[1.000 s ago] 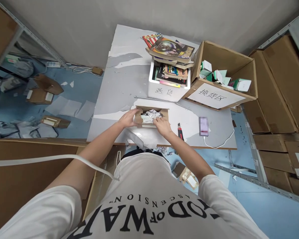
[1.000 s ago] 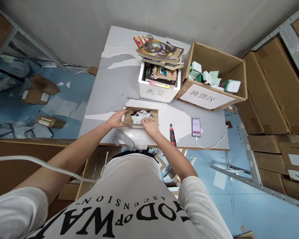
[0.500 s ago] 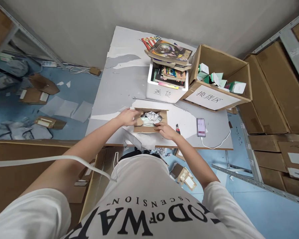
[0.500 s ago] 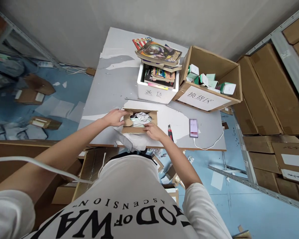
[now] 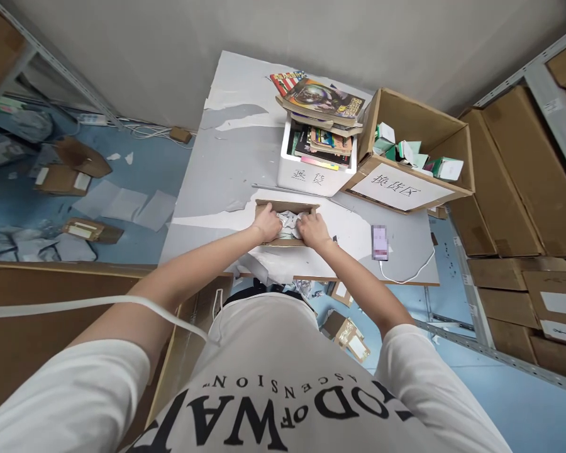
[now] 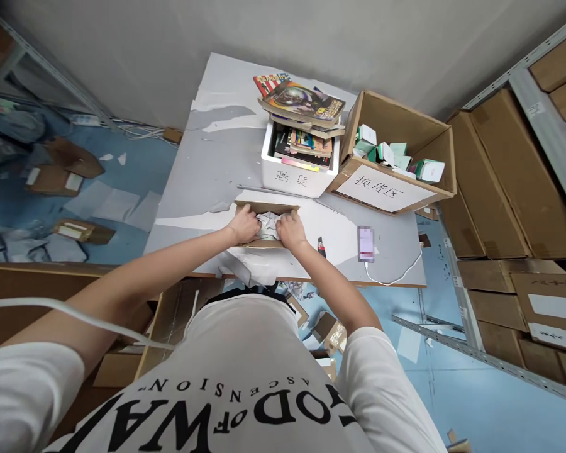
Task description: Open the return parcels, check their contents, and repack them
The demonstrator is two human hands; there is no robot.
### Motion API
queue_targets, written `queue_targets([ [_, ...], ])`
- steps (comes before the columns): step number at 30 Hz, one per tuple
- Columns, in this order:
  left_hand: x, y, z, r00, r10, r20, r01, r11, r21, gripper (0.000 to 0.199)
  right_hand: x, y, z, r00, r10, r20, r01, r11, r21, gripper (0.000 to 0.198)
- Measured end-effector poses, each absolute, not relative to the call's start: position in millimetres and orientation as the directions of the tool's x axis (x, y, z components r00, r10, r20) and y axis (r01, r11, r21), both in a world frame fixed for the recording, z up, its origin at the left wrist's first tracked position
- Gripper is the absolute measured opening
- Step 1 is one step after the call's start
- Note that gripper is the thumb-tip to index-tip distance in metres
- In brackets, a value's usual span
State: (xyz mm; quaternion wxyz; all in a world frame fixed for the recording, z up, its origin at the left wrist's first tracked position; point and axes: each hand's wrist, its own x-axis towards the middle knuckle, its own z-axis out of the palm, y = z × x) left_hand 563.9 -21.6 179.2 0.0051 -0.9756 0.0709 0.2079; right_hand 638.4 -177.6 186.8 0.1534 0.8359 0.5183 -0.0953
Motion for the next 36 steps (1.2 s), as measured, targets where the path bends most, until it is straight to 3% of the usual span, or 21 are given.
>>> queue_targets([
  [2,557.4,-19.8,181.6,0.923,-0.026,-0.383,-0.027,-1.0,0.002,0.041,641.2,-190.9,188.2,0.52,0.81,-0.271,0.854,-0.495,0.161,0.04],
  [4,548.7,-18.3,182.9,0.93,0.107,-0.352,0.112,-0.994,-0.007,0.055,644.3,-205.9,184.5,0.594,0.77,-0.234,0.804,-0.577,0.141,0.057],
  [8,528.4,-13.3,176.7,0.906,0.31,-0.287,0.311,-0.949,-0.043,0.091,646.2,-232.0,161.2,0.645,0.718,-0.263,0.744,-0.668,0.002,0.09],
  [12,512.1,-5.3,157.4,0.894,0.349,-0.28,0.361,-0.932,-0.008,0.124,643.0,-242.1,133.7,0.654,0.709,-0.265,0.702,-0.699,-0.137,0.107],
  [16,504.4,0.8,138.1,0.891,0.326,-0.317,0.384,-0.913,0.138,0.134,642.1,-242.2,119.8,0.664,0.71,-0.237,0.656,-0.704,-0.271,0.106],
  [18,503.0,2.7,135.3,0.889,0.324,-0.322,0.393,-0.902,0.177,0.133,642.4,-241.9,119.6,0.661,0.711,-0.241,0.652,-0.703,-0.284,0.099],
  [21,502.2,4.0,143.7,0.891,0.345,-0.294,0.403,-0.901,0.163,0.124,642.2,-240.3,129.4,0.696,0.682,-0.226,0.657,-0.731,-0.185,0.082],
  [25,504.1,-3.4,174.3,0.931,0.322,-0.173,0.34,-0.937,0.087,0.095,641.1,-231.5,161.2,0.68,0.725,-0.112,0.729,-0.684,-0.001,0.066],
  [27,508.2,-12.9,192.1,0.95,0.279,-0.143,0.29,-0.955,0.065,0.078,639.6,-223.9,180.4,0.641,0.763,-0.089,0.768,-0.639,0.048,0.059],
  [30,517.4,-29.5,211.8,0.942,0.302,-0.148,0.308,-0.951,0.024,0.056,635.9,-212.3,203.2,0.679,0.73,-0.074,0.734,-0.672,0.103,0.049],
  [33,527.3,-39.5,216.2,0.914,0.323,-0.244,0.333,-0.943,0.002,0.041,634.6,-203.8,210.6,0.676,0.706,-0.211,0.733,-0.673,0.095,0.034],
  [36,540.1,-39.2,204.2,0.883,0.244,-0.4,0.293,-0.954,0.065,0.038,639.8,-196.2,202.8,0.591,0.701,-0.4,0.772,-0.635,0.029,0.026],
])
